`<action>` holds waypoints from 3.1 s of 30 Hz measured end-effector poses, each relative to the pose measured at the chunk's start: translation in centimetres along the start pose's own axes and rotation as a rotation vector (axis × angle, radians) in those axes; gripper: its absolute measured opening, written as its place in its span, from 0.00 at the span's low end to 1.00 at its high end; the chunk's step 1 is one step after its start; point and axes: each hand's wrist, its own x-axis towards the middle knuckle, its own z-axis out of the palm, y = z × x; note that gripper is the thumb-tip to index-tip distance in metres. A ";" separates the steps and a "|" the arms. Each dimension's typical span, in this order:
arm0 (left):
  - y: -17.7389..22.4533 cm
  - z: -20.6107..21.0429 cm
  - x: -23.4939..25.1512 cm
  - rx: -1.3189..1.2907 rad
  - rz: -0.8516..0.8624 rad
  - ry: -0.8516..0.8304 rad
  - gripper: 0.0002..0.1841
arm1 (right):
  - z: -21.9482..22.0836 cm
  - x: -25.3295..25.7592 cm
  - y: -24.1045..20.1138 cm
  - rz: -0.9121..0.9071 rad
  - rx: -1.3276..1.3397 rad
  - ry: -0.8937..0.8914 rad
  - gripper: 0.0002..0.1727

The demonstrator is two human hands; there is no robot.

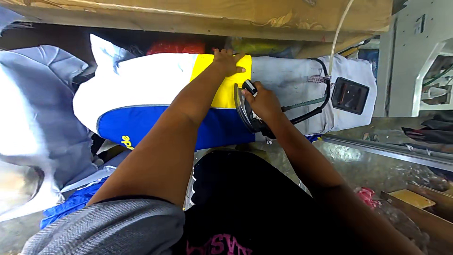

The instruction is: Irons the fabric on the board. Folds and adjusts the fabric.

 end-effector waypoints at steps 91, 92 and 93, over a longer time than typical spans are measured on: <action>-0.1 0.6 0.0 -0.037 -0.028 0.062 0.40 | 1.3 -4.6 9.4 -0.159 -0.116 -0.082 0.34; -0.1 0.8 -0.2 -0.067 -0.012 0.110 0.40 | 1.0 -4.7 9.5 -0.159 -0.123 -0.093 0.33; -0.4 0.7 -0.8 -0.129 0.009 0.193 0.40 | 0.6 -4.9 9.3 -0.167 -0.132 -0.103 0.33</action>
